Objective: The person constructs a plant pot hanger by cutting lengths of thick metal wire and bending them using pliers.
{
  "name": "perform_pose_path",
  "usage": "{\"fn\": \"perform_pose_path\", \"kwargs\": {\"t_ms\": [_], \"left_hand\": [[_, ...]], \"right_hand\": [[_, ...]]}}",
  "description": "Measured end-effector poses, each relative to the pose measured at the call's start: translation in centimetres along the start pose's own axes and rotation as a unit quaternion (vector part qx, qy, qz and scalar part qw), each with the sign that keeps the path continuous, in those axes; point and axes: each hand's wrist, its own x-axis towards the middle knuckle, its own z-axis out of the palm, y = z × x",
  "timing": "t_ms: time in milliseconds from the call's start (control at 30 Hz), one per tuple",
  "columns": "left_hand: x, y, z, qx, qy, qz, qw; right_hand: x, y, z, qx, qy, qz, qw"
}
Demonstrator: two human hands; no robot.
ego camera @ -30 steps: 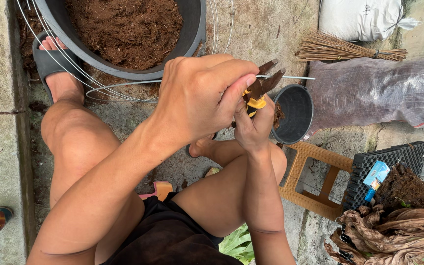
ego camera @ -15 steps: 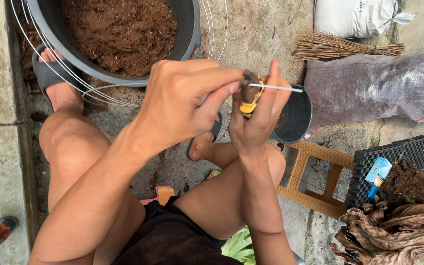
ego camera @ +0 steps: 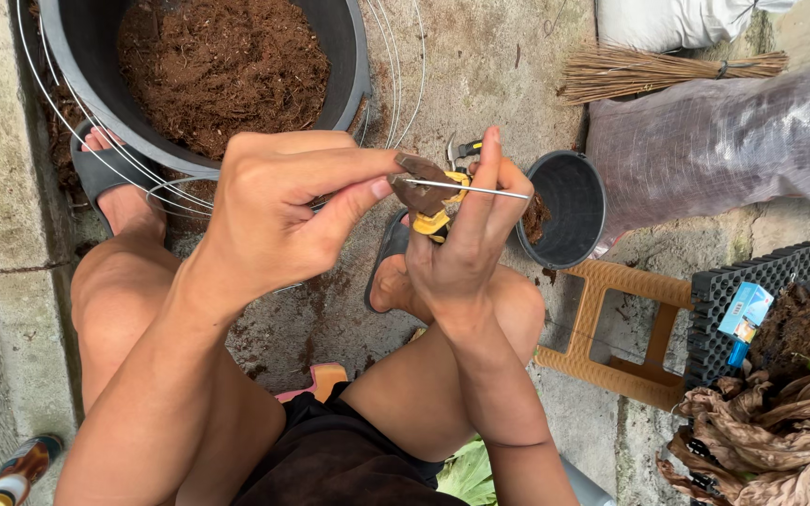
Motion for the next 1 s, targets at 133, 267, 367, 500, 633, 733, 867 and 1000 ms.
{"fn": "perform_pose_path", "kwargs": {"t_ms": [133, 267, 367, 500, 633, 733, 867, 1000], "left_hand": [[0.0, 0.1, -0.2, 0.003, -0.006, -0.003, 1.000], [-0.1, 0.3, 0.1, 0.011, 0.005, -0.012, 1.000], [-0.1, 0.2, 0.7, 0.050, 0.027, -0.026, 0.998], [-0.1, 0.0, 1.3, 0.059, 0.042, -0.035, 0.997], [0.0, -0.1, 1.6, 0.058, 0.046, -0.046, 0.996], [0.0, -0.2, 1.7, 0.050, 0.048, -0.048, 0.996], [0.0, -0.1, 1.6, 0.050, 0.045, -0.057, 0.996], [0.0, -0.1, 1.8, 0.047, 0.051, -0.054, 0.996]], "right_hand": [[-0.1, -0.4, -0.1, 0.010, -0.007, 0.004, 1.000], [0.0, -0.3, -0.4, 0.063, -0.046, 0.015, 0.997], [0.4, 0.6, -0.4, 0.210, -0.130, 0.020, 0.969], [0.0, 1.3, -0.2, 0.376, -0.223, 0.112, 0.892], [-0.1, 1.6, -0.1, 0.456, -0.246, 0.154, 0.841], [0.1, 1.6, -0.3, 0.418, -0.234, 0.128, 0.868], [0.4, 1.5, -0.1, 0.319, -0.210, 0.066, 0.922], [0.2, 1.8, -0.3, 0.322, -0.222, 0.060, 0.919]]}}
